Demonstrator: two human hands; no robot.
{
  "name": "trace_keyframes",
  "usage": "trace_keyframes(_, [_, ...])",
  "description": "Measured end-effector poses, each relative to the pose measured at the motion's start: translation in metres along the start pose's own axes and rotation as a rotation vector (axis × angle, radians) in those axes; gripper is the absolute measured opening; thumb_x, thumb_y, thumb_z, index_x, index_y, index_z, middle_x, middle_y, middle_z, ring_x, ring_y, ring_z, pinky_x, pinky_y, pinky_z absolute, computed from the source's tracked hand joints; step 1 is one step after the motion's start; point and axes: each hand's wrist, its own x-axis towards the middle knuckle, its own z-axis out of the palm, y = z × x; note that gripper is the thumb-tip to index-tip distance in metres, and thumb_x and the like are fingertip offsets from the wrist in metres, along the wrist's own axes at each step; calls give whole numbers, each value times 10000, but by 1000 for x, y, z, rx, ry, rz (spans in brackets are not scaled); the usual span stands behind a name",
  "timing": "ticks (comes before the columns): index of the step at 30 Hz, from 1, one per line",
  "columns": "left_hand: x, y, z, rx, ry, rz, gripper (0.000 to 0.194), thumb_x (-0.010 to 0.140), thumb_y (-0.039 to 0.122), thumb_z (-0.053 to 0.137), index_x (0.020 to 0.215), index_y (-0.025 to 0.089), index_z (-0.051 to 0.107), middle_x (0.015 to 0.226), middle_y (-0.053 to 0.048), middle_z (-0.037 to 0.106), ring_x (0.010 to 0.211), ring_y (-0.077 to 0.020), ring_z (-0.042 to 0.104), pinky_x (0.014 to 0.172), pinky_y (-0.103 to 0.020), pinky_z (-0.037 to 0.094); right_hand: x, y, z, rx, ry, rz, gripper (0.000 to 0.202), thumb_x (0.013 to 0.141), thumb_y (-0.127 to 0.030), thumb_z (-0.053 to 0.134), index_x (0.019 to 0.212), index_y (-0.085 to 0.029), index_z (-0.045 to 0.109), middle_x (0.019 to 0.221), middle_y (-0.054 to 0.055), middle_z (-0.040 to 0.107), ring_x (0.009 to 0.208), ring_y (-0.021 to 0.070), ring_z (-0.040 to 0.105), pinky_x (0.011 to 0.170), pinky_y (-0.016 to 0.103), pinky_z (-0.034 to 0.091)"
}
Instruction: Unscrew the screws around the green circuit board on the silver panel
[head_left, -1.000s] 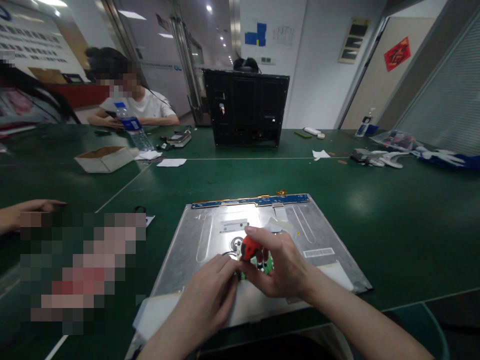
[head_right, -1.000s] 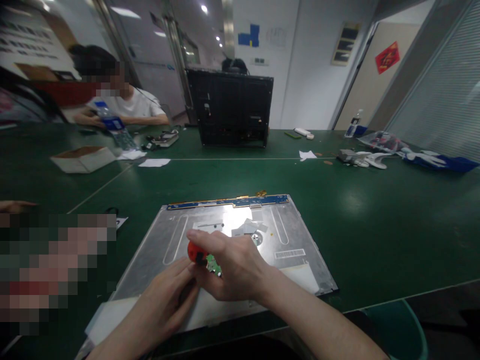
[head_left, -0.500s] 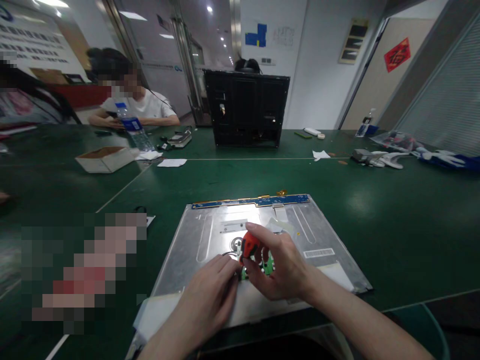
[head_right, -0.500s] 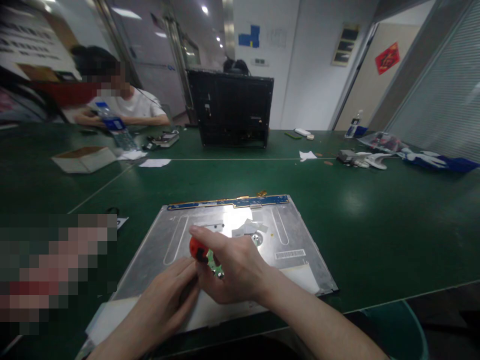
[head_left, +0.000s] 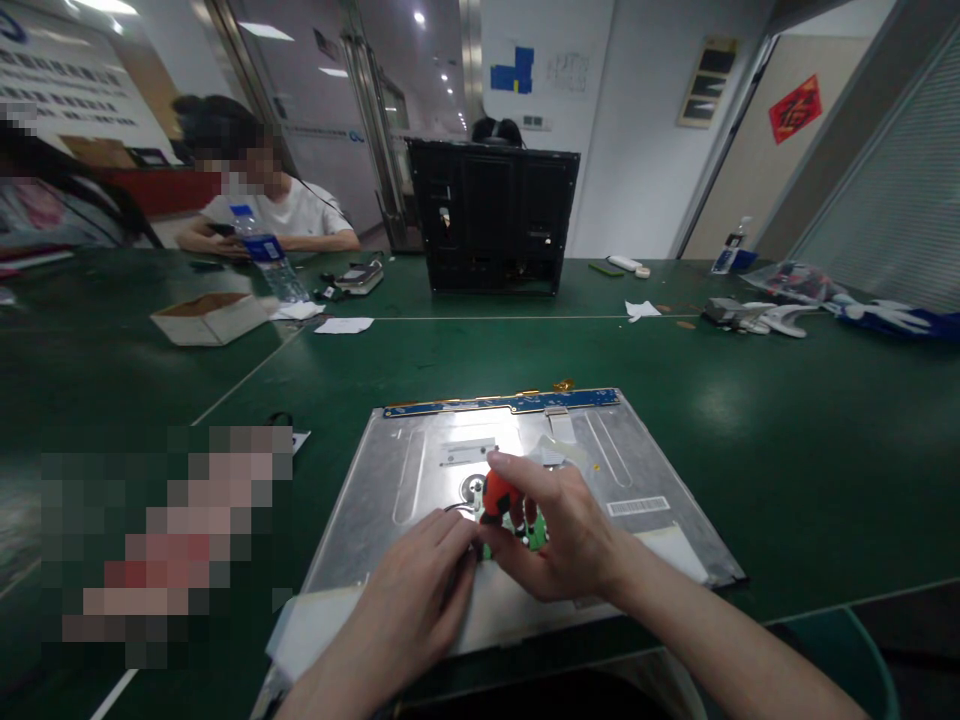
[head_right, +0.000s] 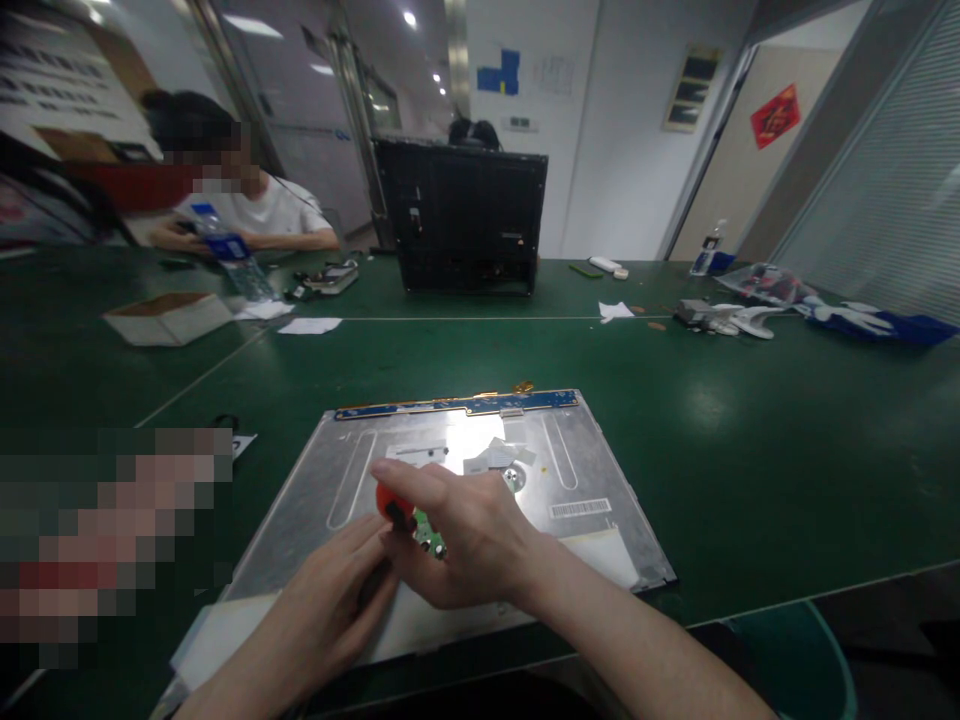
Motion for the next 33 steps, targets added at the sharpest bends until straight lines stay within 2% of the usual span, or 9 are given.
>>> trace_keyframes(6, [1,2,-3,10,-32,-33,179,857,130,421,928,205,567,858,-64,625,776,-212,595,691,-330,510,-1,-1,0,11,22,1,613,836,-106,484,1409,-151,272,975,71,685,661,120,626,590,241,540])
trace_keyframes(19, [1,-1,1,23,-8,-3,169,877,120,377,902,194,527,894,-81,614,801,-214,579,717,-353,505,0,0,2,-13,48,-10,558,893,-225,555,1386,-188,297,968,56,690,631,115,621,561,234,532])
trace_keyframes(27, [1,3,-2,31,-44,-34,172,872,122,378,896,201,529,866,-72,621,778,-214,592,662,-326,490,-2,-1,0,-17,33,5,618,837,-138,491,1414,-134,268,955,79,689,592,125,597,564,259,541])
trace_keyframes(33, [1,2,-2,13,-37,-23,179,869,119,387,917,200,540,877,-76,633,789,-218,605,672,-334,500,-1,-1,0,-22,34,15,597,864,-153,491,1412,-166,255,949,63,680,628,119,605,547,236,523])
